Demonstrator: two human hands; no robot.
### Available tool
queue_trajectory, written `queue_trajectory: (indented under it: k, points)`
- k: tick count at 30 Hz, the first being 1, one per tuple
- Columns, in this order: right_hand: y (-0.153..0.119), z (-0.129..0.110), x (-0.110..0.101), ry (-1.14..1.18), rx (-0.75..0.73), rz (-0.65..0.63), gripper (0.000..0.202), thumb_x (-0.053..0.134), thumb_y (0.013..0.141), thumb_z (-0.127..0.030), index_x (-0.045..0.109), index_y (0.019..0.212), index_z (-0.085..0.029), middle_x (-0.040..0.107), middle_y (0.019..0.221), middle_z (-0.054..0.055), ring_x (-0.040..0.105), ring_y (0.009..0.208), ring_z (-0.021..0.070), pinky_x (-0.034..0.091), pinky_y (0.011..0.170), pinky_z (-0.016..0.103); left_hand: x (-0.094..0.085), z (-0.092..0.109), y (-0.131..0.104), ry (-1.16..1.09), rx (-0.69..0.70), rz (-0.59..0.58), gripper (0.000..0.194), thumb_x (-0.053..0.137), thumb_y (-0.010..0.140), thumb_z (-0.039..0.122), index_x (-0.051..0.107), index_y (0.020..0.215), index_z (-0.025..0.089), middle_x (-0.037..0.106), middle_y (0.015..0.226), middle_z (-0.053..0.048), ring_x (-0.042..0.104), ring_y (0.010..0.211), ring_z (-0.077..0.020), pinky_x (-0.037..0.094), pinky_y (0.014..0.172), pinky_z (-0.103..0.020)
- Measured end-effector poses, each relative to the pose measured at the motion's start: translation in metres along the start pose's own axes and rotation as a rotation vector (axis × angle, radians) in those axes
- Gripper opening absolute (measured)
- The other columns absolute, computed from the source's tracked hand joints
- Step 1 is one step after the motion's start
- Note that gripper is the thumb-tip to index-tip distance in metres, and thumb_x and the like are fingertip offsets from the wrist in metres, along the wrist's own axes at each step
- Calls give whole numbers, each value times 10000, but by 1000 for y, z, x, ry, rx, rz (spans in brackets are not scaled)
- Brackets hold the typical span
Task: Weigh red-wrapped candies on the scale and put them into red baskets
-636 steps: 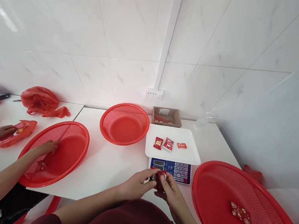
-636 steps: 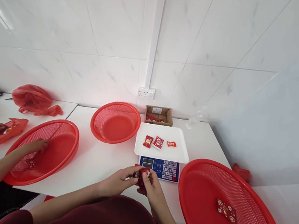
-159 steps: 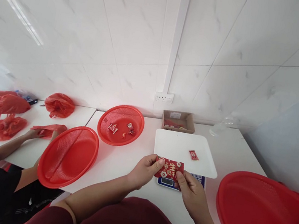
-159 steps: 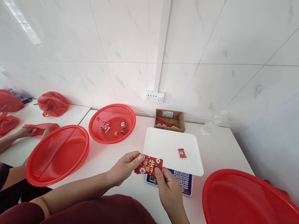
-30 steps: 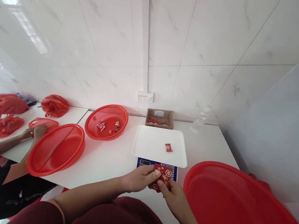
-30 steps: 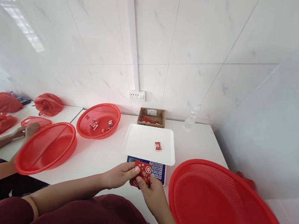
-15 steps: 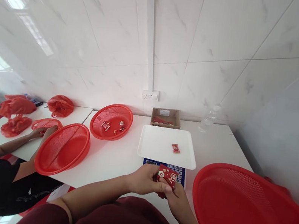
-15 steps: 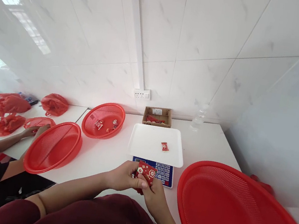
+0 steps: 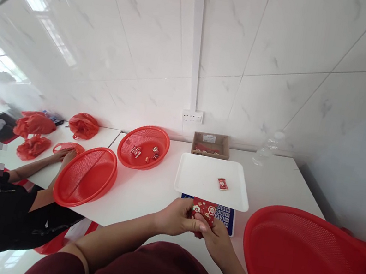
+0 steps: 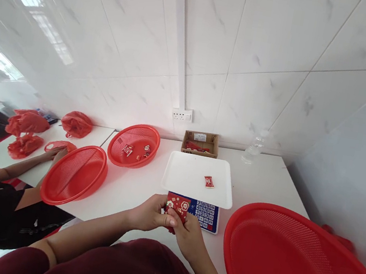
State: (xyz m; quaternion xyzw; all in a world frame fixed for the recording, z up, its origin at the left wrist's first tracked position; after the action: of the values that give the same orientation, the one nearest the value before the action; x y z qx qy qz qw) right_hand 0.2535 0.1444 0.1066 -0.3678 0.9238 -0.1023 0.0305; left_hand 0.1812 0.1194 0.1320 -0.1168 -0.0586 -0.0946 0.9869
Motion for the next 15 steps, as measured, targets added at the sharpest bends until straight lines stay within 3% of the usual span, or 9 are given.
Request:
queue_trajectory:
  k: [6, 15]
  points:
    - [-5, 2, 1, 11, -26, -29, 596, 423, 693, -780, 489, 553, -204, 485, 506, -3, 442, 503, 124, 405, 512, 288, 0, -9, -5, 23, -29, 22, 559, 718, 575, 667, 606, 704, 135, 592, 656, -28, 556, 637, -144, 445, 643, -273]
    - [-24, 12, -18, -6, -1, 92, 707, 298, 705, -834, 570, 563, -197, 590, 553, 54, 531, 561, 175, 440, 545, 318, 19, -11, -1, -28, -39, 5, 573, 682, 623, 679, 604, 727, 121, 624, 674, -55, 588, 630, -148, 486, 651, -298]
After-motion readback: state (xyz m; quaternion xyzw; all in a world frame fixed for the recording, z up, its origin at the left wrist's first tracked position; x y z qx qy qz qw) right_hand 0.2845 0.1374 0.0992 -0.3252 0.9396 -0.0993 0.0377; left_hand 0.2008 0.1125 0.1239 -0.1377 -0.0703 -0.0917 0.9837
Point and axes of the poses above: each hand's wrist, its own y-axis towards the middle knuckle, its own x-axis out of the palm, z = x × y, the point moved 7 cm from there along y, towards the middle knuckle
